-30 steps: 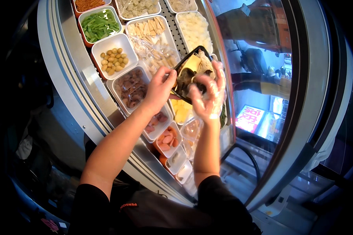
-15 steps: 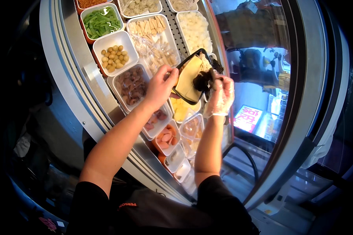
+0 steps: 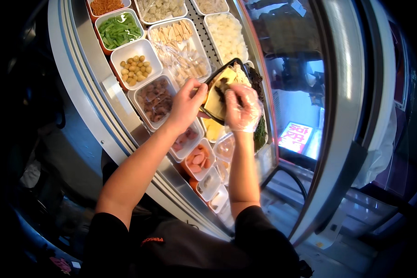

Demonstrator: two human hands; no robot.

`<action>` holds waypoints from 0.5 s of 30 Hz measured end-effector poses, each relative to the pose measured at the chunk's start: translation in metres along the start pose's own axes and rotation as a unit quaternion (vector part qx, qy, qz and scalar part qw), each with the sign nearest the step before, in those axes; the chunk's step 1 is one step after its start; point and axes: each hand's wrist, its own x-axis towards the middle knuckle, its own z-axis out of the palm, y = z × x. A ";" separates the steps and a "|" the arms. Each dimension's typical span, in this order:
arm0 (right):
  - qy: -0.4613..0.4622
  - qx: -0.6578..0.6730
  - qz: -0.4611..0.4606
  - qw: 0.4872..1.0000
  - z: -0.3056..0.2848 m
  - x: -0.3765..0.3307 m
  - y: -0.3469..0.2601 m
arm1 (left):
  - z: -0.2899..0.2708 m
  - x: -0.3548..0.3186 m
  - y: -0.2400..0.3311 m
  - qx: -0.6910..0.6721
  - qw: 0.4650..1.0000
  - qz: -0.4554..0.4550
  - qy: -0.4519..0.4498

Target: The person prepares a takeout meal by selecting various ingredients from a display case, adding them to a black container, and then organizing the items at a workstation.

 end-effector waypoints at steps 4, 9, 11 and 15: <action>-0.077 0.015 -0.069 0.995 -0.006 -0.012 -0.020 | -0.003 -0.026 -0.004 0.007 0.999 0.034 0.018; -0.111 0.060 -0.099 0.987 -0.033 -0.027 -0.061 | -0.012 -0.071 0.003 0.046 0.992 0.111 0.047; -0.134 0.073 -0.126 0.980 -0.048 -0.040 -0.074 | -0.010 -0.092 0.010 0.033 0.992 0.109 0.060; -0.125 0.115 -0.126 0.977 -0.073 -0.063 -0.111 | 0.000 -0.144 0.033 -0.045 0.994 0.054 0.081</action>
